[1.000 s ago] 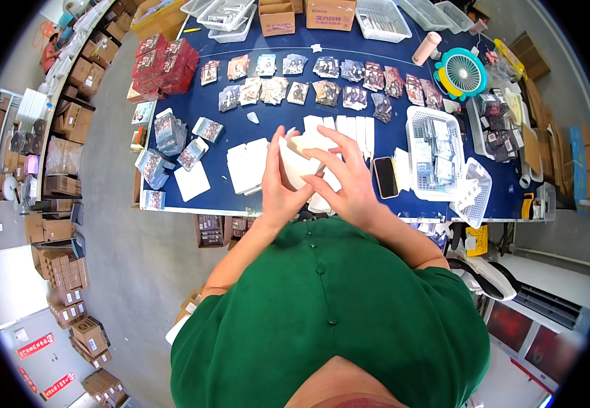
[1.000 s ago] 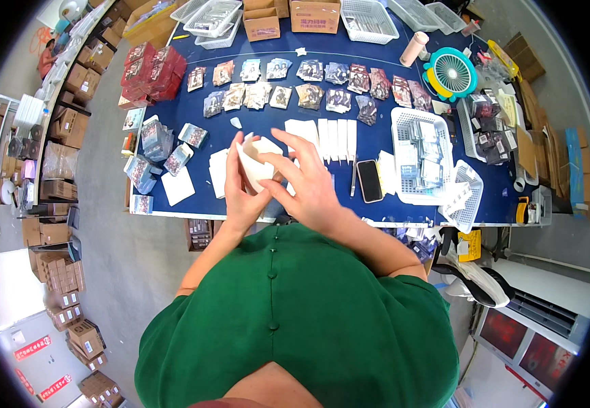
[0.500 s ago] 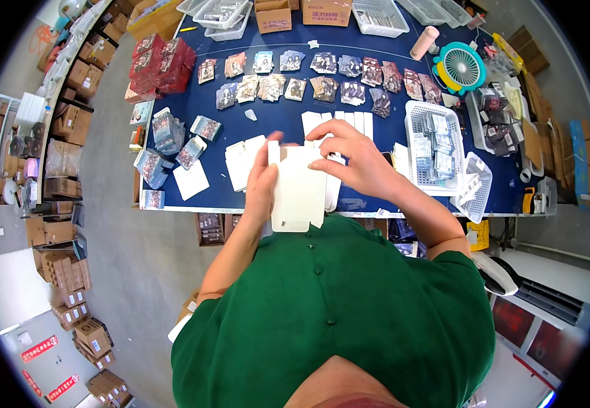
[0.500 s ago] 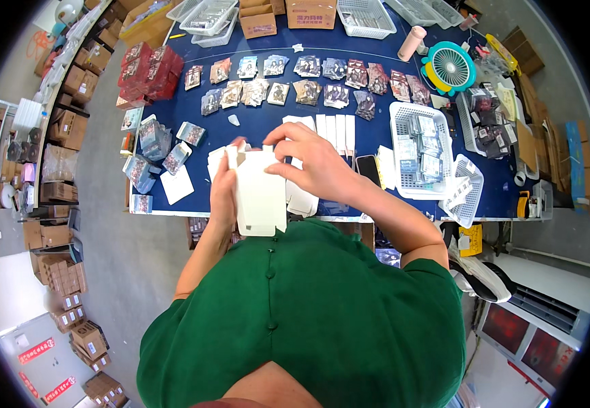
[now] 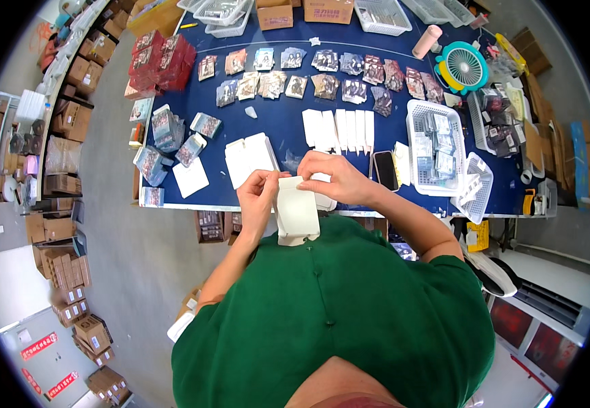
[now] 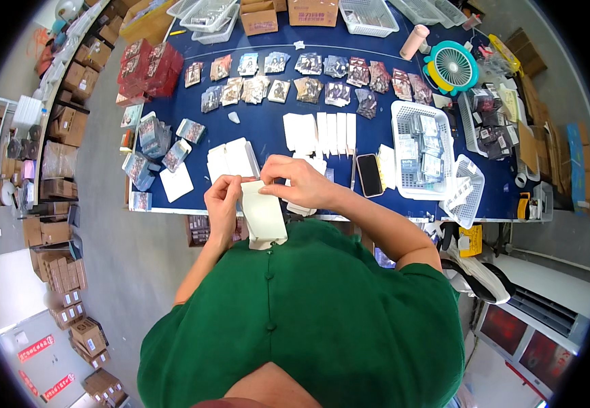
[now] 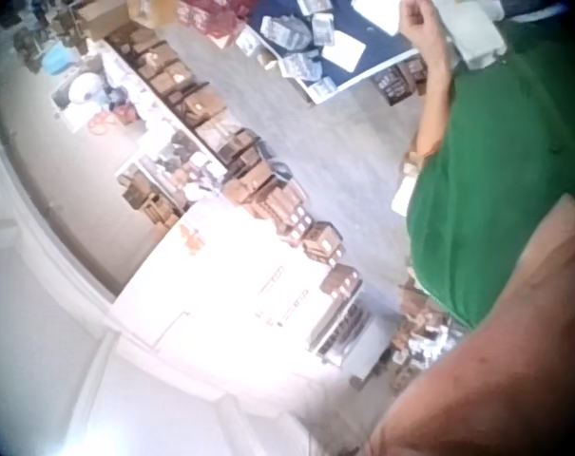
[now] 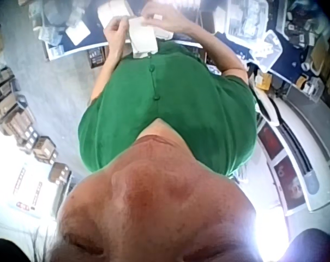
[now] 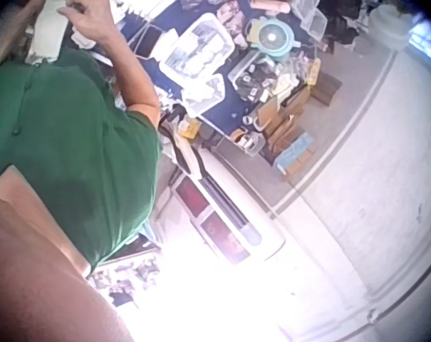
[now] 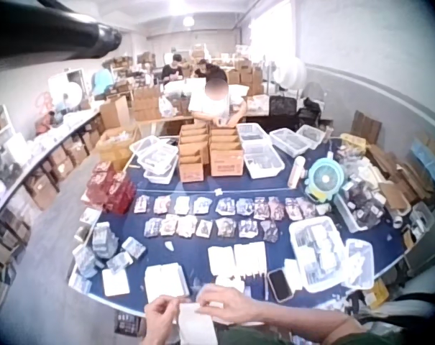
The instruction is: The person folds small white boxes by hand and then seals them using a yellow handheld tape dispenser.
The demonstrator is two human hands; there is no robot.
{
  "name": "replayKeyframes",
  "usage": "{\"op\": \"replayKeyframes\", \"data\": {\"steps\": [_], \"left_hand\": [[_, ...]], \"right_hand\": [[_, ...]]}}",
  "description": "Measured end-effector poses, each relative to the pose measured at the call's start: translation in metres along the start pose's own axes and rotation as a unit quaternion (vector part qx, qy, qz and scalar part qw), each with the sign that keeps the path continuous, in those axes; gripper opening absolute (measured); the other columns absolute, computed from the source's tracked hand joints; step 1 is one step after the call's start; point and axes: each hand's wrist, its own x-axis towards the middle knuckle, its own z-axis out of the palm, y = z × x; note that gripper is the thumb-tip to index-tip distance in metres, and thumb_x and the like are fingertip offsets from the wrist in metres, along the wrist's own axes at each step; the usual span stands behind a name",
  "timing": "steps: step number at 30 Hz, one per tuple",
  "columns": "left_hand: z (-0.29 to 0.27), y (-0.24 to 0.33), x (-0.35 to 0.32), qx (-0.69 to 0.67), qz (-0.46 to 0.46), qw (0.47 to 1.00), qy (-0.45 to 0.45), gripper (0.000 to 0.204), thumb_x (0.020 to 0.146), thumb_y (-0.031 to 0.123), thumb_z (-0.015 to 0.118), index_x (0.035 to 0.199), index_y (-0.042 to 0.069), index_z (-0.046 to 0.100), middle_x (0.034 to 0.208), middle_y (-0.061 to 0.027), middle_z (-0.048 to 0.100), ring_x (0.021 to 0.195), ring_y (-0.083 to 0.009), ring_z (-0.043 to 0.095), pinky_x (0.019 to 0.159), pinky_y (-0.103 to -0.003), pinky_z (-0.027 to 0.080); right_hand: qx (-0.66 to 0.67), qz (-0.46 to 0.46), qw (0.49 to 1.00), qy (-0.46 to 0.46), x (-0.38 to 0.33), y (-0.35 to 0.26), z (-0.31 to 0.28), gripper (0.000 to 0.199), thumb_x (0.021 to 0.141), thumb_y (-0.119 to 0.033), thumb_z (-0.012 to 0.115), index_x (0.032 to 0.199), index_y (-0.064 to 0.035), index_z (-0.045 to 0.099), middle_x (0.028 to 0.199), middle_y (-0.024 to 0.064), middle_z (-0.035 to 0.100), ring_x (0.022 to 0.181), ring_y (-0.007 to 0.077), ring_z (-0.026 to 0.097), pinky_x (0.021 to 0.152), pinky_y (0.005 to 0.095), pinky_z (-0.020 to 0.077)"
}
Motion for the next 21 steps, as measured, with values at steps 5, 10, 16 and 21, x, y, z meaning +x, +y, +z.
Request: {"op": "replayKeyframes", "data": {"steps": [5, 10, 16, 21], "left_hand": [[-0.004, -0.003, 0.011, 0.085, -0.006, 0.996, -0.025, 0.043, 0.103, 0.025, 0.053, 0.076, -0.007, 0.065, 0.091, -0.0145, 0.073, 0.075, -0.0095, 0.060, 0.068, -0.025, 0.048], [-0.023, -0.022, 0.023, -0.085, -0.214, 0.962, -0.145, 0.061, 0.105, 0.047, 0.036, 0.096, -0.002, 0.070, 0.109, -0.0160, 0.070, 0.089, -0.0194, 0.068, 0.083, -0.031, 0.055], [-0.013, -0.041, 0.022, -0.325, -0.281, 0.876, -0.218, 0.081, 0.100, 0.063, 0.027, 0.143, -0.004, 0.038, 0.134, -0.0191, 0.056, 0.122, -0.0284, 0.058, 0.104, -0.044, 0.045], [-0.026, -0.084, 0.037, -0.361, -0.294, 0.812, -0.351, 0.097, 0.092, 0.076, 0.030, 0.147, -0.004, 0.034, 0.143, -0.0189, 0.048, 0.130, -0.0322, 0.051, 0.110, -0.047, 0.038]], "right_hand": [[-0.110, -0.073, 0.991, -0.012, -0.001, 0.004, -0.001, 0.011, 0.086, -0.008, 0.070, 0.089, -0.0013, 0.062, 0.091, 0.0098, 0.062, 0.086, 0.0277, 0.060, 0.076, 0.0364, 0.0469], [-0.130, -0.062, 0.986, -0.088, 0.003, 0.002, -0.008, 0.009, 0.088, -0.012, 0.065, 0.090, -0.0040, 0.061, 0.083, 0.0064, 0.059, 0.084, 0.0254, 0.057, 0.088, 0.0376, 0.0400], [-0.106, 0.000, 0.982, -0.157, 0.013, -0.001, -0.024, 0.010, 0.086, -0.013, 0.063, 0.089, -0.0049, 0.059, 0.082, 0.0046, 0.057, 0.087, 0.0225, 0.055, 0.092, 0.0378, 0.0379], [-0.051, 0.000, 0.989, -0.138, 0.012, 0.006, -0.022, 0.008, 0.080, -0.007, 0.063, 0.086, -0.0034, 0.059, 0.086, 0.0072, 0.058, 0.085, 0.0230, 0.056, 0.083, 0.0360, 0.0435]]}}
